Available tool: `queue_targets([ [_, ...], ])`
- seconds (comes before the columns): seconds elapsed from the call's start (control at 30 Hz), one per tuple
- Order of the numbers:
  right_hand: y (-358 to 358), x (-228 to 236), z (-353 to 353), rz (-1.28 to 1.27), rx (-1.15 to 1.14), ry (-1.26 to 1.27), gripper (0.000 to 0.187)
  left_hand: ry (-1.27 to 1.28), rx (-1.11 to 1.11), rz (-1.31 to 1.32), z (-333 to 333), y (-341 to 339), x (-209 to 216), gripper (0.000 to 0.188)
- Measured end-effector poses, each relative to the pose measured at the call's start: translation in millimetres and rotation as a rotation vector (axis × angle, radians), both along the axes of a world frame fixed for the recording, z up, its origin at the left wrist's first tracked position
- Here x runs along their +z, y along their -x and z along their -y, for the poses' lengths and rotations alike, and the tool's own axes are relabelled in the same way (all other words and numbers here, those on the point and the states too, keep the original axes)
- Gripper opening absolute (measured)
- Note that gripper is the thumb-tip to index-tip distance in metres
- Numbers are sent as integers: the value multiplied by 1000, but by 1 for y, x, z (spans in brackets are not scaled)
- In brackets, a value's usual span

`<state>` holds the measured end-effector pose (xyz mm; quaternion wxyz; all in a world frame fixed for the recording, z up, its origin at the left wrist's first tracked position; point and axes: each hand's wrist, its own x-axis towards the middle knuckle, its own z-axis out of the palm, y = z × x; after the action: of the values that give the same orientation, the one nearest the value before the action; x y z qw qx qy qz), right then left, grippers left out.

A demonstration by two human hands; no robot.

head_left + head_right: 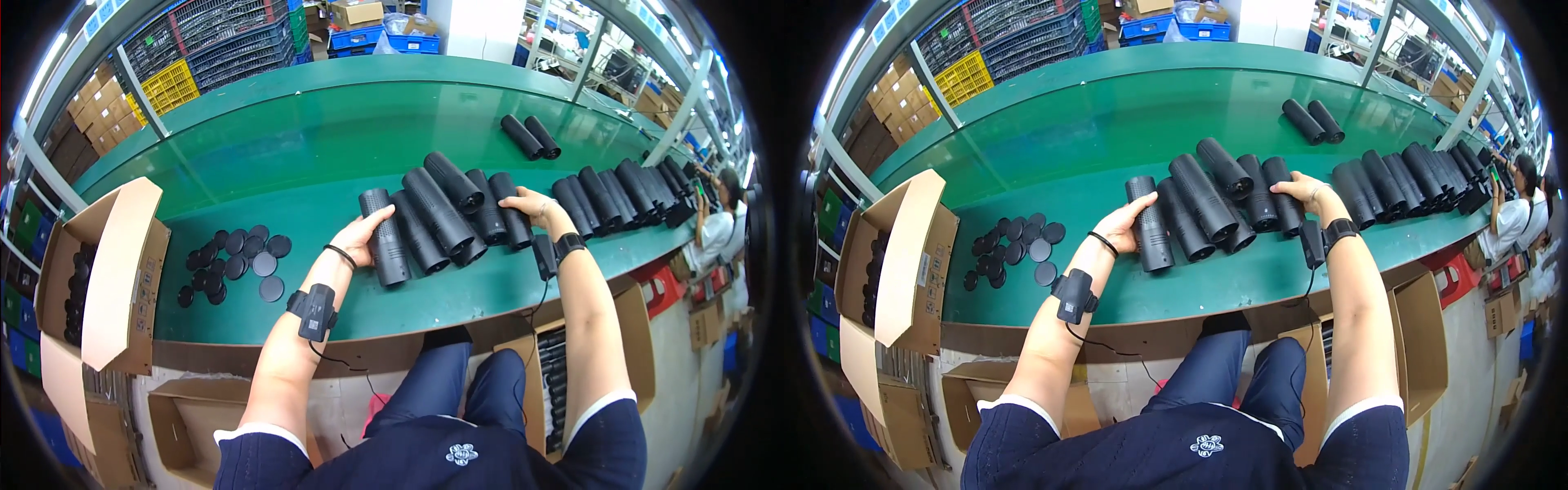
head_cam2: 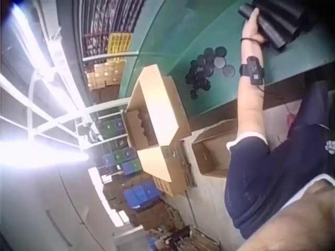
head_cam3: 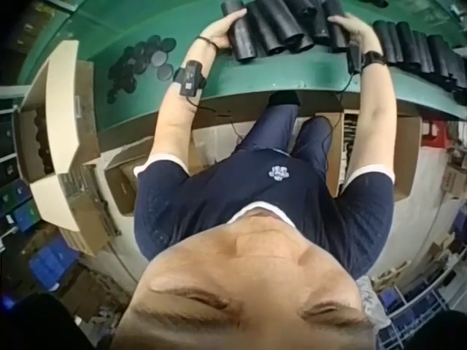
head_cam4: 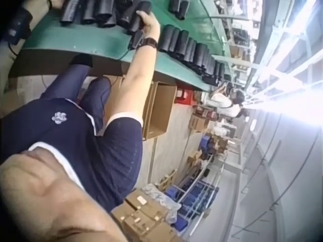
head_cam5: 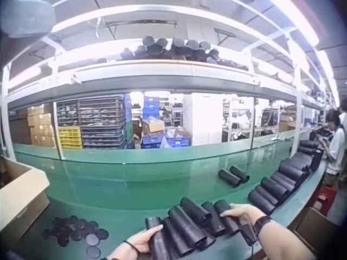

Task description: Assembling binocular components and organizing them into cardboard boxes at a production station.

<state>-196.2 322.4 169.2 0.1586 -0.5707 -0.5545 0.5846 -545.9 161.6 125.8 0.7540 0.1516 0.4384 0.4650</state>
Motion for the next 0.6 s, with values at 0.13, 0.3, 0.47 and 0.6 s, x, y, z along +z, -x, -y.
queue_targets([
  [0.13, 5, 3, 18, 271, 59, -150, 101, -262, 154, -133, 23, 4, 20, 68],
  [0.3, 0, -19, 19, 587, 150, -514, 97, -699, 205, -485, 56, 13, 21, 76],
  [0.47, -16, -22, 32, 525, -30, -1092, 66, -999, 86, -666, 90, -3, 33, 81],
  [0.6, 31, 24, 121, -224, 50, -862, 28, -982, 151, -682, 105, -3, 32, 76],
])
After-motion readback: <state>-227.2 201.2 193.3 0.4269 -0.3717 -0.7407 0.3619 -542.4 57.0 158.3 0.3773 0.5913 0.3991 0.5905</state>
